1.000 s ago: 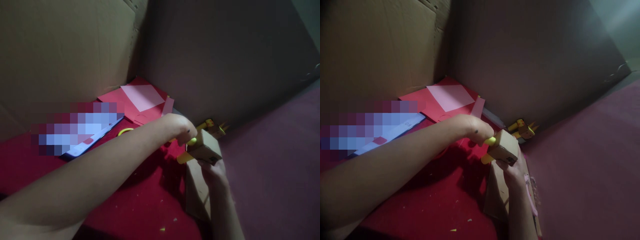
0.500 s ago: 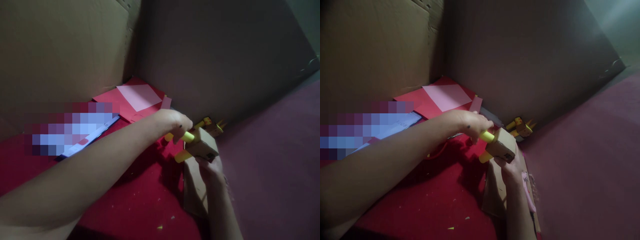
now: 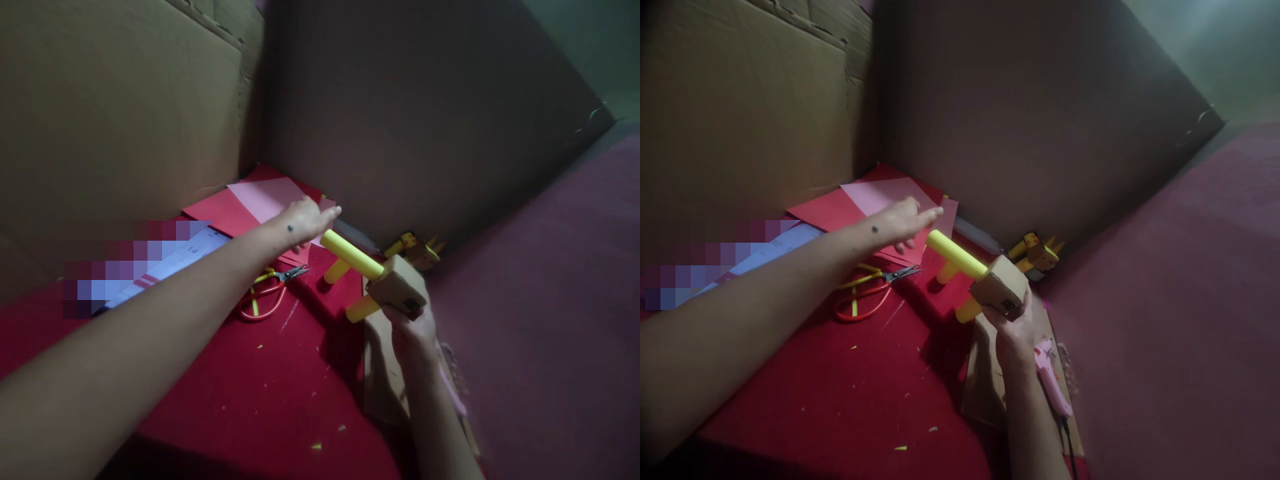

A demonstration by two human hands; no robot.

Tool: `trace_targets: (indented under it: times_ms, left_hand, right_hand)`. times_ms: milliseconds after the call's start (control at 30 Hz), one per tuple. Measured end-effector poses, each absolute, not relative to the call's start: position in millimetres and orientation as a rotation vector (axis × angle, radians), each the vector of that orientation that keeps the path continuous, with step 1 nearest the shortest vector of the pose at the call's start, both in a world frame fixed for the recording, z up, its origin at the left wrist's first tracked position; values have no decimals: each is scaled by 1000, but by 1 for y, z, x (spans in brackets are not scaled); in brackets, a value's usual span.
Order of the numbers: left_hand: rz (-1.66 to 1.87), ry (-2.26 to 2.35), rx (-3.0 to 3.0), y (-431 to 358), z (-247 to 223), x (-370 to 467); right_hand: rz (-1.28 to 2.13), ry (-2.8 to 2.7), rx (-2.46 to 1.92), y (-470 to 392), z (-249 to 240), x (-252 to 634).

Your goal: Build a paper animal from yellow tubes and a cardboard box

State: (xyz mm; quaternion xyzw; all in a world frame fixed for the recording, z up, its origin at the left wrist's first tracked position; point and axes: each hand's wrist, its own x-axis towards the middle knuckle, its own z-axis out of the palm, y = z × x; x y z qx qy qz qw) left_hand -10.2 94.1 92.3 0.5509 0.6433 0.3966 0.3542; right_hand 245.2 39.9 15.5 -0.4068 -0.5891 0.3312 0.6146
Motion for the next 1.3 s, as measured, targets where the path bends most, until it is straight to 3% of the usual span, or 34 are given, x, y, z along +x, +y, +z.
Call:
trace_targets:
  times_ms: [267,1300]
  left_hand:
    - [1141,1113,1129,80,68,16]
    - [1484,977,919,81,53,56]
  right_hand:
    - [747,-1319,-939,34,17,239]
    - [671,-1316,-1014,27,24,229]
